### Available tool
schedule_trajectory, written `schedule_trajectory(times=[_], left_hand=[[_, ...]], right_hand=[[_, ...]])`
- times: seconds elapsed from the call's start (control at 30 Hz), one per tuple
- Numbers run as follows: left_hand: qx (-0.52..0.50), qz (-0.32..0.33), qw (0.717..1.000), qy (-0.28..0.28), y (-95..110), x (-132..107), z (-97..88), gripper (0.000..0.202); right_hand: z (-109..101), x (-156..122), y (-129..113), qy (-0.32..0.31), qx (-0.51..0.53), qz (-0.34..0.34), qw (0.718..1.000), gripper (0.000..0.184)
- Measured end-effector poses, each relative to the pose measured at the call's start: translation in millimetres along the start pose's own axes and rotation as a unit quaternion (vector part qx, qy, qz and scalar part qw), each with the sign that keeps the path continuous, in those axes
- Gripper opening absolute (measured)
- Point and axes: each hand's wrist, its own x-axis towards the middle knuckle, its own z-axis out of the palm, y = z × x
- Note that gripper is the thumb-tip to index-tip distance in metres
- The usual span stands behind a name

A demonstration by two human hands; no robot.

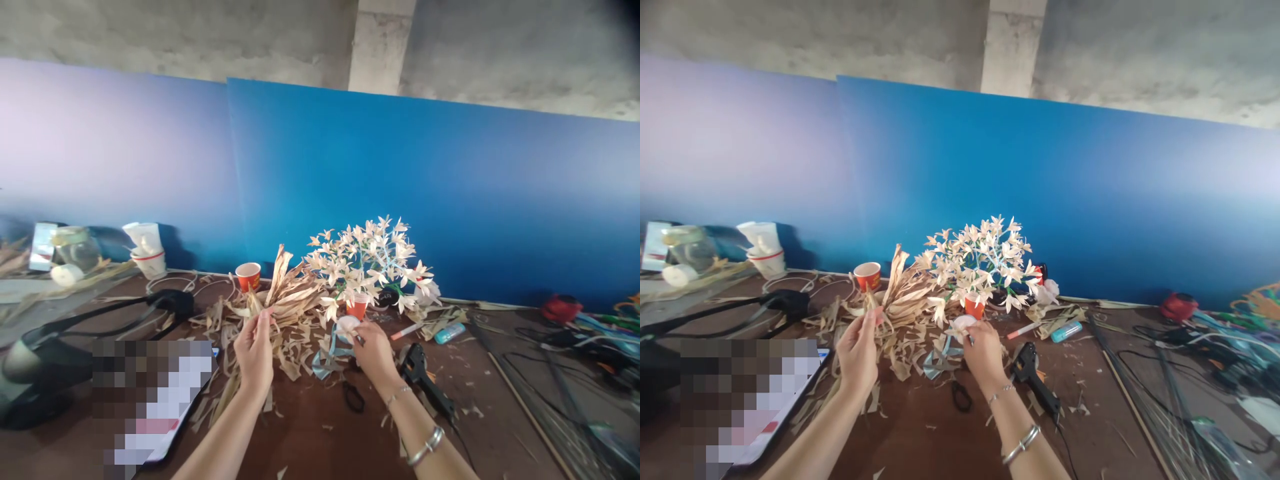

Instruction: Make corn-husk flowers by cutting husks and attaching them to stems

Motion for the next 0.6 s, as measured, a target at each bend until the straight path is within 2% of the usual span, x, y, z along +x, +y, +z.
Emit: schedule_trajectory(times=[0.13,0.33,0.5,0.6], left_hand=[[-0.013,-0.008,1.000,0.009,-1.9,3.1,-1.3,0.036],[-0.009,-0.002,1.000,-0.002,-3.6,2.2,-1.3,0.037],[-0.015,-0.010,1.000,-0.005,-1.4,1.9,-0.9,0.037],[-0.014,-0.004,1.000,0.012,2.2,3.9,-1.4,0.040]], right_hand=[[2.2,15.9,13.5,-0.014,-0.044,0.009,0.999,0.021],[7.2,30.7,15.4,-0.049,-0.096,0.002,0.994,0.022],[3.0,33.2,15.0,-0.065,-0.112,-0.006,0.992,0.021],[-6.1,27.5,16.3,-0.056,-0.112,0.001,0.992,0.022]])
